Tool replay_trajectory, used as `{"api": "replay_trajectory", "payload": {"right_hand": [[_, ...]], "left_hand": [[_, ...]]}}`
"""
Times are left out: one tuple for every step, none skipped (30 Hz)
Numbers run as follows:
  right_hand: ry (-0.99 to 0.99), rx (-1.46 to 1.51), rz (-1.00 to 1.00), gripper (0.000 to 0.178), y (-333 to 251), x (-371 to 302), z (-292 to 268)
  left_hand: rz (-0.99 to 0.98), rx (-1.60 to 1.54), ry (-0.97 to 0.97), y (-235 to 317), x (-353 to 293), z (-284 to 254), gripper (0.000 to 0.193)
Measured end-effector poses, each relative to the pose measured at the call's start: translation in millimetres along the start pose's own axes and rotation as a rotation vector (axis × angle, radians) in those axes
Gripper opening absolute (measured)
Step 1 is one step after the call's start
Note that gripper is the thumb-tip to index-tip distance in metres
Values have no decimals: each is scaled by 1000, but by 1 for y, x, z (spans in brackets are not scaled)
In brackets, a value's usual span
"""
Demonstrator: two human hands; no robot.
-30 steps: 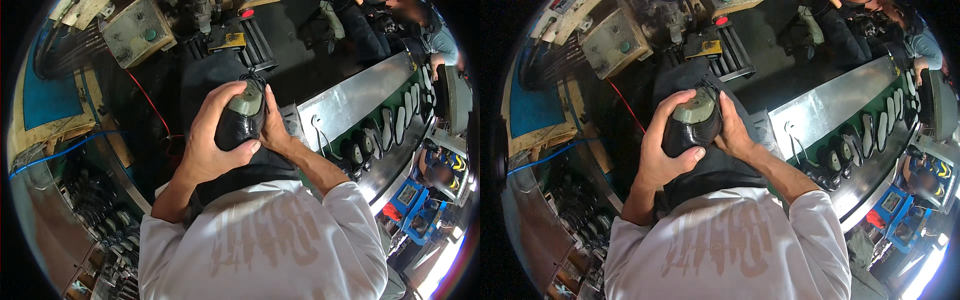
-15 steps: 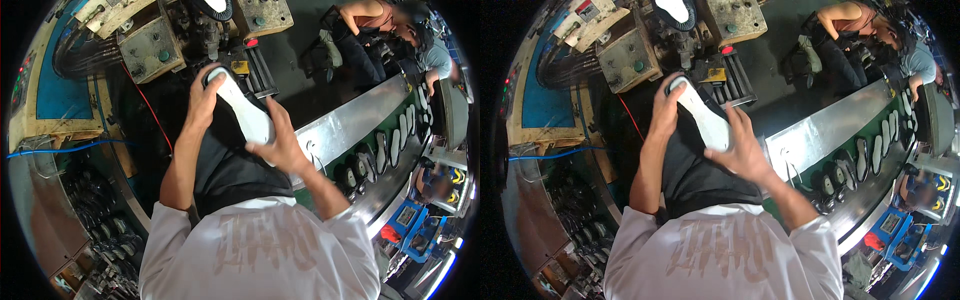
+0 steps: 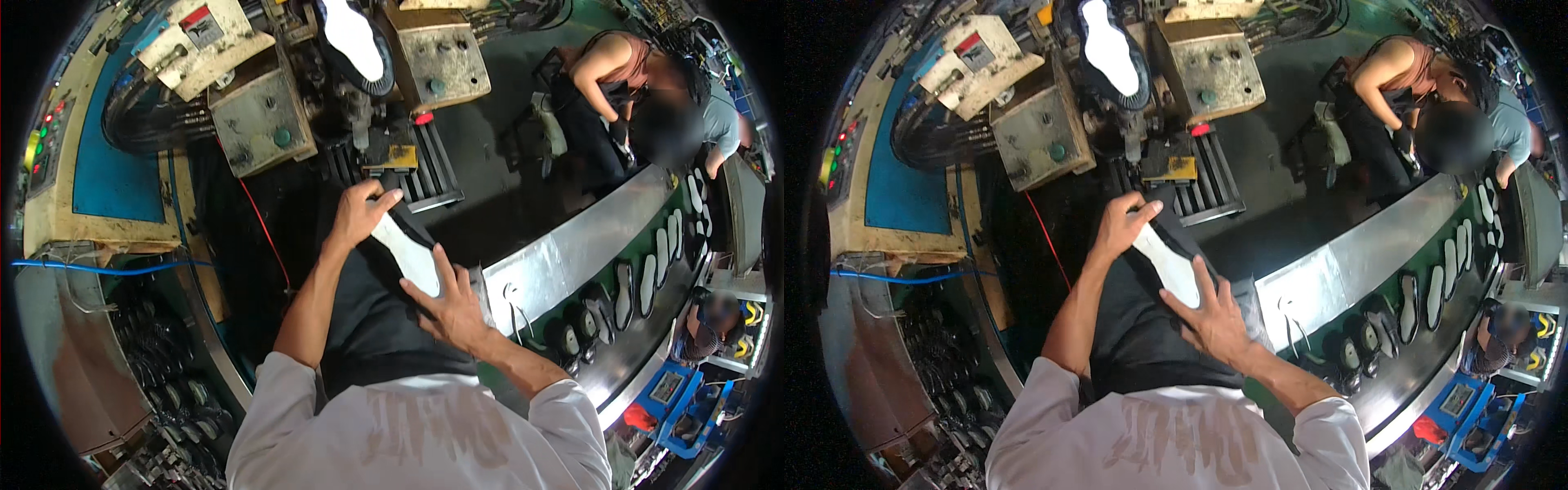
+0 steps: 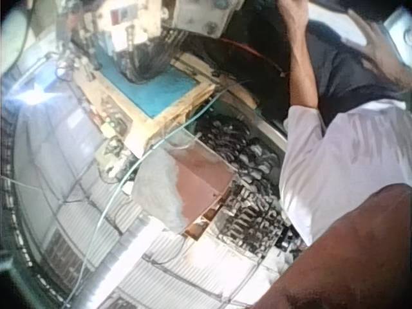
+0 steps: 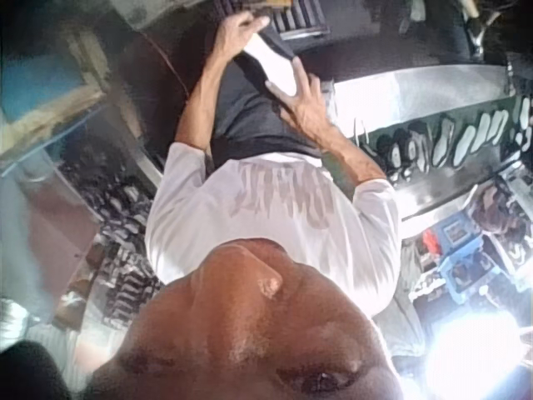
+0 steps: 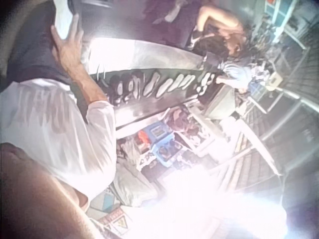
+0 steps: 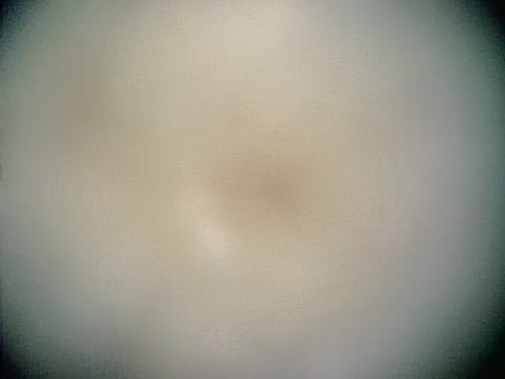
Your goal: The recorder is using a sole-attaching machine to bond soles to shoe uppers in a factory assembly line.
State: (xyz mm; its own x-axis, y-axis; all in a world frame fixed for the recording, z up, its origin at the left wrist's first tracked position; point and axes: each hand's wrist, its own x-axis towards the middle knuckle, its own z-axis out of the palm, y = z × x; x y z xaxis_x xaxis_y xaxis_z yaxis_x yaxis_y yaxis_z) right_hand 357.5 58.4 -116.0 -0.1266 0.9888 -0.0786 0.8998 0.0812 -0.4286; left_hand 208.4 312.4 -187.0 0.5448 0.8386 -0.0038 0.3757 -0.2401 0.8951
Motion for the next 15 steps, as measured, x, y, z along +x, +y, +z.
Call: {"api": "replay_trajectory", "payload": {"right_hand": [[-17, 6, 5, 87, -2, 4, -2], [-37, 13, 10, 87, -5, 7, -3], [-13, -9, -8, 86, -5, 9, -5], [-5, -17, -9, 86, -3, 12, -7], [-27, 15, 6, 86, -3, 17, -11], [-49, 47, 22, 87, -2, 20, -14], [-44, 71, 29, 84, 0, 23, -18], [-42, 70, 16, 84, 2, 27, -23], [-20, 123, 48, 80, 6, 29, -31], [2, 176, 81, 77, 9, 32, -40], [33, 224, 154, 71, 9, 34, -53], [29, 224, 145, 71, 10, 38, -63], [116, 153, 160, 71, 17, 39, -75], [204, 82, 171, 71, 25, 42, -87], [235, 58, 214, 71, 29, 46, -102]], "left_hand": [[15, 53, 52, -3, 3, 4, 46], [25, 106, 105, -7, 4, 6, 49], [-25, 210, 98, -2, 6, 8, 51], [8, 235, 112, 1, 9, 10, 50], [-20, 253, 67, -1, 14, 8, 47], [-49, 269, 20, -5, 20, 7, 43], [-46, 270, 25, -13, 26, 6, 43], [-76, 70, -77, -27, 32, 2, 38], [-101, -136, -188, -34, 40, -3, 35], [17, -310, -59, -43, 52, -12, 28], [105, -89, 163, -37, 74, -35, 25], [65, -296, 399, -48, 98, -61, 22], [109, -312, 481, -31, 127, -96, 25], [-28, -459, 670, 11, 153, -100, 45], [20, -435, 622, 44, 175, -119, 75]]}}
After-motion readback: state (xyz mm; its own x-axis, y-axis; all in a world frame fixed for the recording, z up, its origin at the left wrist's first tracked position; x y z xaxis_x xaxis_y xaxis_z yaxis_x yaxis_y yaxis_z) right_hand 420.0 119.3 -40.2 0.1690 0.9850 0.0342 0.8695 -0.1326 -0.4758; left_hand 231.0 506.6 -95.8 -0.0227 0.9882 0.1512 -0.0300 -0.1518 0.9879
